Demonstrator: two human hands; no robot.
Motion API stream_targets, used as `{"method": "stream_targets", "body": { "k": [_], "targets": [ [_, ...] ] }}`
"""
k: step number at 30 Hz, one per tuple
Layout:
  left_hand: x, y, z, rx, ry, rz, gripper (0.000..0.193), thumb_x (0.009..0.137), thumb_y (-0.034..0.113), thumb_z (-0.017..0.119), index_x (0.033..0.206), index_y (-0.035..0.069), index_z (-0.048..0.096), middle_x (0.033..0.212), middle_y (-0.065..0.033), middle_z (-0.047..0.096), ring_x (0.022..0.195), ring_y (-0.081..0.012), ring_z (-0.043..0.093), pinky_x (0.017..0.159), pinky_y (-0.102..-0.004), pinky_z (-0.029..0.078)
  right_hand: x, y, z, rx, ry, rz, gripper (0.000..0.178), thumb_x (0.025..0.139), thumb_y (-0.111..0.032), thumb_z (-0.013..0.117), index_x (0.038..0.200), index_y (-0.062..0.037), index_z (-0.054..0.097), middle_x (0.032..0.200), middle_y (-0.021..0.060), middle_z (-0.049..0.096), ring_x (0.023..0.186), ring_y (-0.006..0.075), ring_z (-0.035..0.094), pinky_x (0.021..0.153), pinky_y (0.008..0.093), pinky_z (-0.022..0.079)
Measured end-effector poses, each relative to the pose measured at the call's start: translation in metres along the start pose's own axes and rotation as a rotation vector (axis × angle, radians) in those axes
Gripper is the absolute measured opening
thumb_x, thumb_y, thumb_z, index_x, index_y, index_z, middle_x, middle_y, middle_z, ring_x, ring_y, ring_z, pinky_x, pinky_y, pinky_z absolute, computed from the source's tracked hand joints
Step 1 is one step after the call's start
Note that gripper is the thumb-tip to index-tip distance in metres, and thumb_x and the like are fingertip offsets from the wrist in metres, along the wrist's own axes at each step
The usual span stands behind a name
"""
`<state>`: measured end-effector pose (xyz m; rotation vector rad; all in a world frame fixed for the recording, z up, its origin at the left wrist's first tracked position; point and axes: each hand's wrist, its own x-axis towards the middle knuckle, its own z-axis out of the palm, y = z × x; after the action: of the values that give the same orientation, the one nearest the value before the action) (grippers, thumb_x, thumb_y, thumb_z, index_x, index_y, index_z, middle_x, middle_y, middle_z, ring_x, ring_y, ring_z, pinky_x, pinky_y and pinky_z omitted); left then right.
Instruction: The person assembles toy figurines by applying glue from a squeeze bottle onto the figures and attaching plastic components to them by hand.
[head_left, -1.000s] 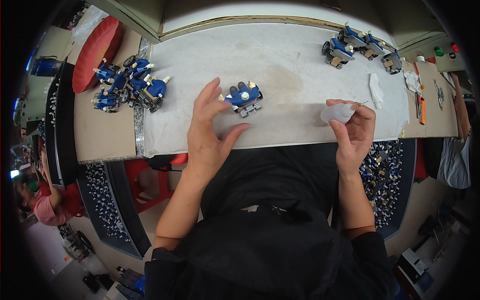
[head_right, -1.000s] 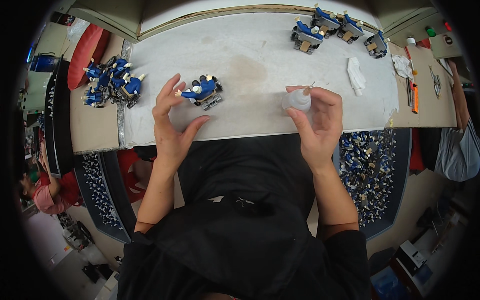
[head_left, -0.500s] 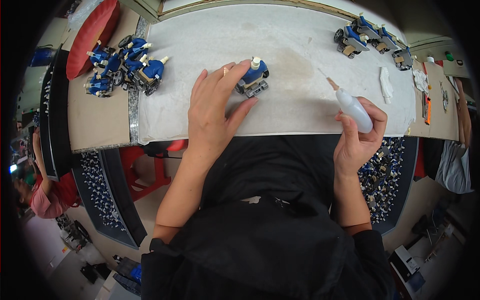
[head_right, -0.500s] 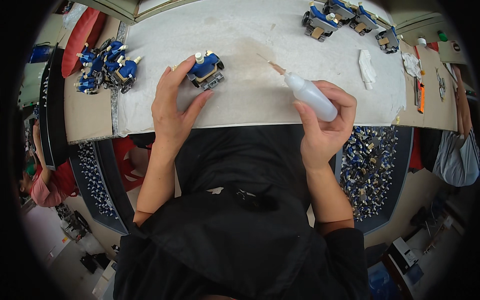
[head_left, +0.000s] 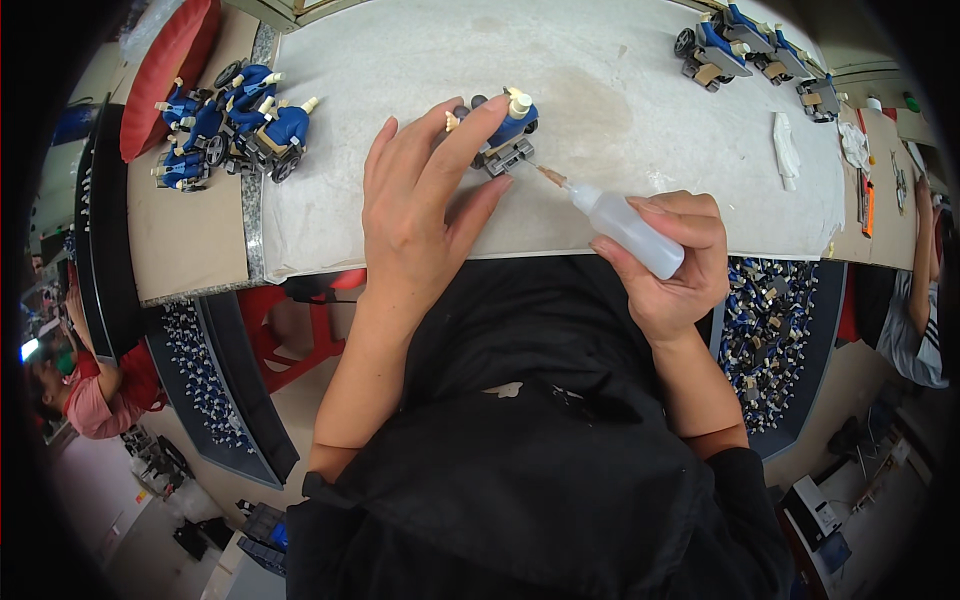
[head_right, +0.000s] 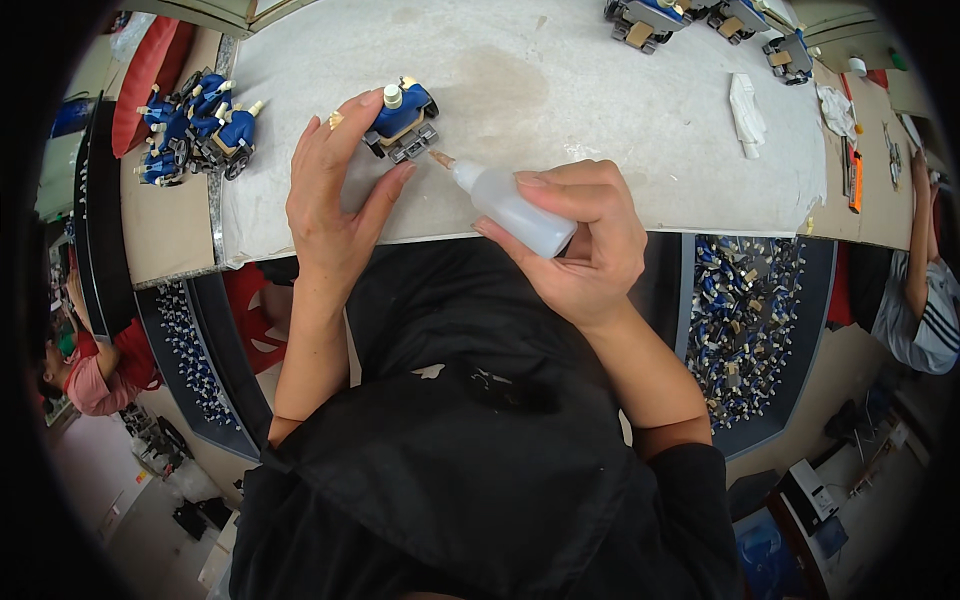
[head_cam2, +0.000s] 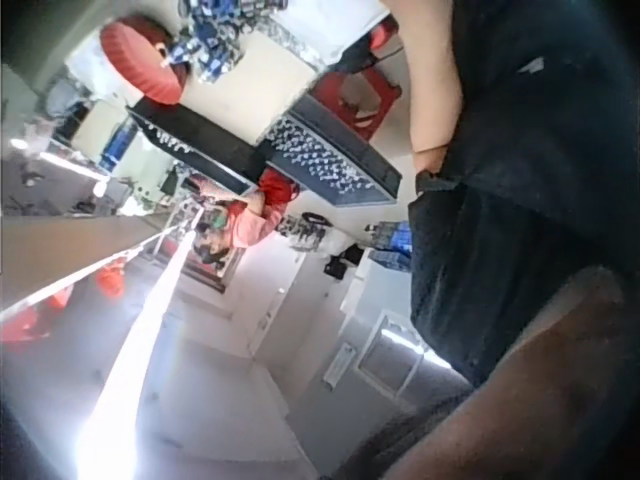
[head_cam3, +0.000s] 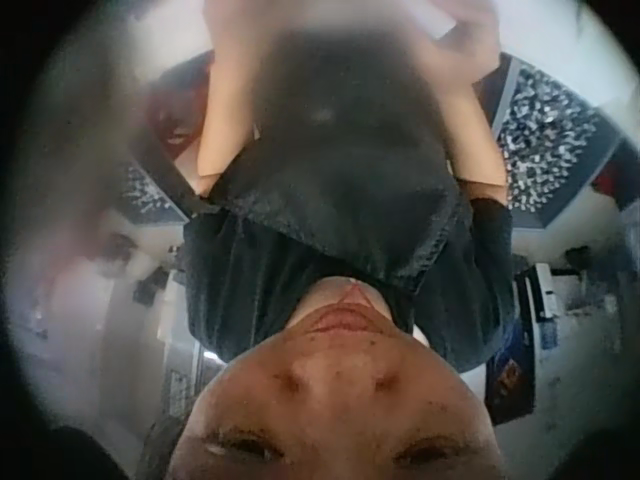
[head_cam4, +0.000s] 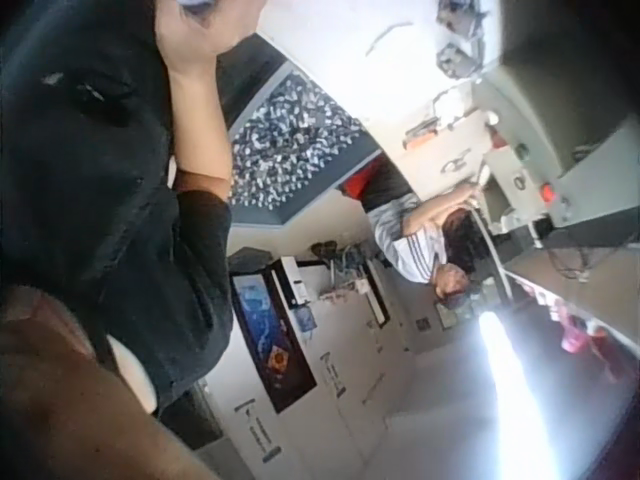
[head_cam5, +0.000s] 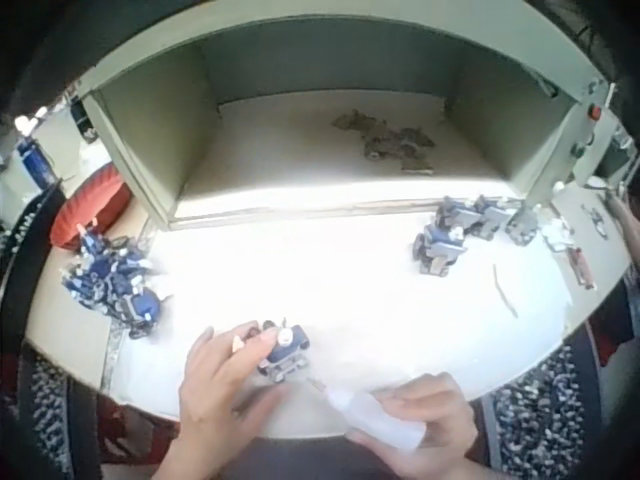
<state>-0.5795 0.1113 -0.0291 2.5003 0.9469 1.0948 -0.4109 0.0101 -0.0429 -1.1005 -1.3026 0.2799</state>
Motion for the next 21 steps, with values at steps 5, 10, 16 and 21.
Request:
{"method": "stream_targets", "body": {
  "k": [5,10,16,21],
  "targets": [
    [0.0004,0.0019,-0.0029,0.035,-0.056,-0.01,0.056,0.064,0.005,0.072,0.116,0.011,0.052,0.115,-0.0066,0.057,0.107,-0.0235,0.054,0.096,-0.0449,0.033,-0.0001,0.0008,0.0023,-0.037,0.004,-0.027,0.041,0.058,0.0,0.079,0.092,0.0002,0.056,0.085,0.0118,0.057,0.07,0.014,0.057,0.056,0.0216,0.047],
    [0.0,-0.0011,-0.0002,0.034,-0.019,0.008,0.056,0.064,0.009,0.072,0.116,0.014,0.054,0.109,-0.0073,0.057,0.097,-0.0223,0.054,0.093,-0.0444,0.035,0.0002,0.0024,0.0045,-0.048,0.009,-0.036,0.041,0.057,-0.002,0.08,0.091,-0.0006,0.057,0.082,0.0114,0.059,0.069,0.0146,0.057,0.055,0.0215,0.047],
    [0.0001,-0.002,0.0031,0.024,0.015,0.023,0.055,0.063,0.012,0.072,0.115,0.018,0.056,0.102,-0.0082,0.057,0.085,-0.0209,0.055,0.09,-0.0437,0.036,-0.0017,-0.0016,-0.0011,-0.121,-0.097,0.003,0.038,0.063,0.004,0.075,0.093,-0.0016,0.052,0.089,0.0112,0.053,0.079,0.0185,0.059,0.067,0.0263,0.05],
    [-0.0004,-0.0017,0.0019,0.025,0.017,0.022,0.055,0.063,0.012,0.072,0.115,0.018,0.056,0.102,-0.008,0.057,0.086,-0.0208,0.055,0.09,-0.0435,0.036,-0.0018,-0.0022,0.0,-0.13,-0.104,0.007,0.039,0.063,0.004,0.075,0.093,-0.0016,0.052,0.089,0.0111,0.053,0.079,0.018,0.058,0.067,0.0264,0.05]
  ]
}}
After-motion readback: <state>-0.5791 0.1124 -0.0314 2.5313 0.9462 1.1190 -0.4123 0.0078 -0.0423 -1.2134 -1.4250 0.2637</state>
